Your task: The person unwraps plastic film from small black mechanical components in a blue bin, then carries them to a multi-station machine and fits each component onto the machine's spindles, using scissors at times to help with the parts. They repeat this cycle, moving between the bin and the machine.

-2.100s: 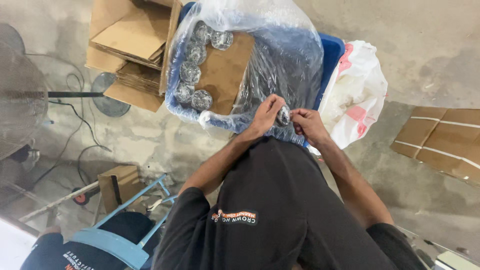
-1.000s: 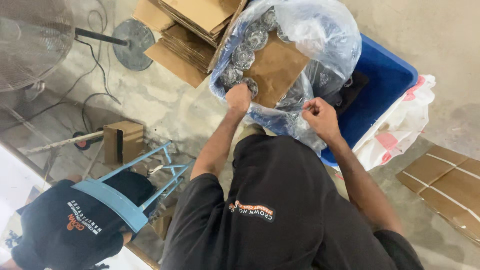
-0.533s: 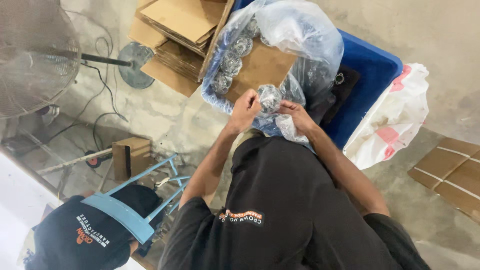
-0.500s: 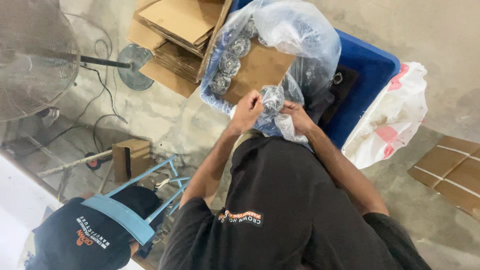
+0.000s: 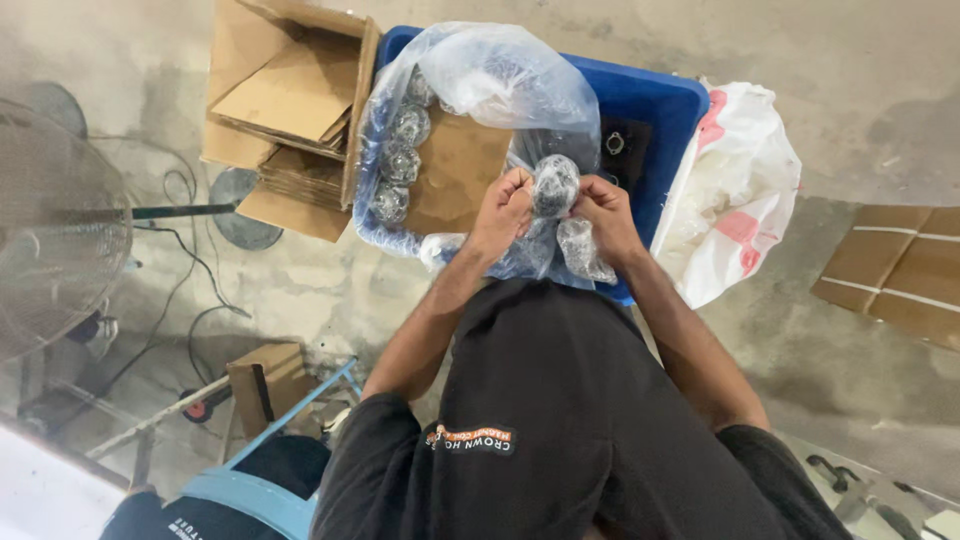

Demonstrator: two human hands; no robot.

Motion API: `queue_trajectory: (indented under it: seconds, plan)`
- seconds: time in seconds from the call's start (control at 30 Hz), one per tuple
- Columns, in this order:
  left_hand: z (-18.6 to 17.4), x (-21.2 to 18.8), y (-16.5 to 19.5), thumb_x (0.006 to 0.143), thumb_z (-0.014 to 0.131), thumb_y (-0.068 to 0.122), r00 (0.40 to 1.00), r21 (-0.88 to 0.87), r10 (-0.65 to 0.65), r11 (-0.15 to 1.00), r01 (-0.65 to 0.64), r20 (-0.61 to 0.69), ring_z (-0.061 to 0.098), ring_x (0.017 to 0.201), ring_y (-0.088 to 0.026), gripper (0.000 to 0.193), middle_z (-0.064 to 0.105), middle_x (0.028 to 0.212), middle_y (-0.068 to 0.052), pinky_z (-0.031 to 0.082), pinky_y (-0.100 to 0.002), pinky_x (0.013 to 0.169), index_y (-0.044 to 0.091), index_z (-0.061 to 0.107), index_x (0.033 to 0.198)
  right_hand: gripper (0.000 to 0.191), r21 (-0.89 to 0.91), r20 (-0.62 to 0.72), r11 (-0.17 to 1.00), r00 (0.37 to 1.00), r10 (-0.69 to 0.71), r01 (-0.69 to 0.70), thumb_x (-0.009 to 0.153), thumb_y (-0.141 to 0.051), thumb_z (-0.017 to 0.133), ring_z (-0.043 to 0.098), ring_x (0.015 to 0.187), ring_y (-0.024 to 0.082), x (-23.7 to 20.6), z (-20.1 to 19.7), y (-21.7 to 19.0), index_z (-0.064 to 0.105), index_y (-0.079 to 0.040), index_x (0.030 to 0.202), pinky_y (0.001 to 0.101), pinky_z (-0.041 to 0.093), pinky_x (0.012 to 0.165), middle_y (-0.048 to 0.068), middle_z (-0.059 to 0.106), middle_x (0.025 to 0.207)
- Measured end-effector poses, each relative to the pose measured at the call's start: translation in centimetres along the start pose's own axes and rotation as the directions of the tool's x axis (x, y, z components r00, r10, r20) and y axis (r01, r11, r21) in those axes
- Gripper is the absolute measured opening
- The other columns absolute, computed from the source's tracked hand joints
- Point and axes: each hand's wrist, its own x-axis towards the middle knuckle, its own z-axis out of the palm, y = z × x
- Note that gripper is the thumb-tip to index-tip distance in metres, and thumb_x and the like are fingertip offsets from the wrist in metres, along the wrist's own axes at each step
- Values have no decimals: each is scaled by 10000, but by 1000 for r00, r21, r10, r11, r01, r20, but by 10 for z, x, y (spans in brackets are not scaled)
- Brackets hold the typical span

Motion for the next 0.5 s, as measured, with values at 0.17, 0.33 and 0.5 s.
queue_trajectory:
  seconds: [0.17,0.33,0.5]
  plan:
    - [23,6,7,1023,481,83,992,-24,-117,993,118,44,386,521,-24,121,442,686,49,347,-211,454,108,490,905,179,-314,42,943,994,-105,113,1039,-29,574,676,907,87,-15,-10,-19,709,0,1152,273,583,817,-9,731,997]
    - [31,6,9,1024,468,73,992,-62,-127,990,127,15,398,499,-34,118,456,682,39,362,-227,452,91,495,910,229,-700,0,697,977,-214,153,928,-32,634,624,758,85,-12,-6,-24,705,-13,1145,260,516,680,14,701,873]
    - [29,14,2,1037,469,74,997,-57,11,998,-16,-72,400,500,-36,123,455,680,40,377,-228,457,90,496,918,59,-699,-176,707,931,-320,110,980,-57,621,590,699,104,-24,-10,-15,620,-13,1019,280,495,651,52,633,778]
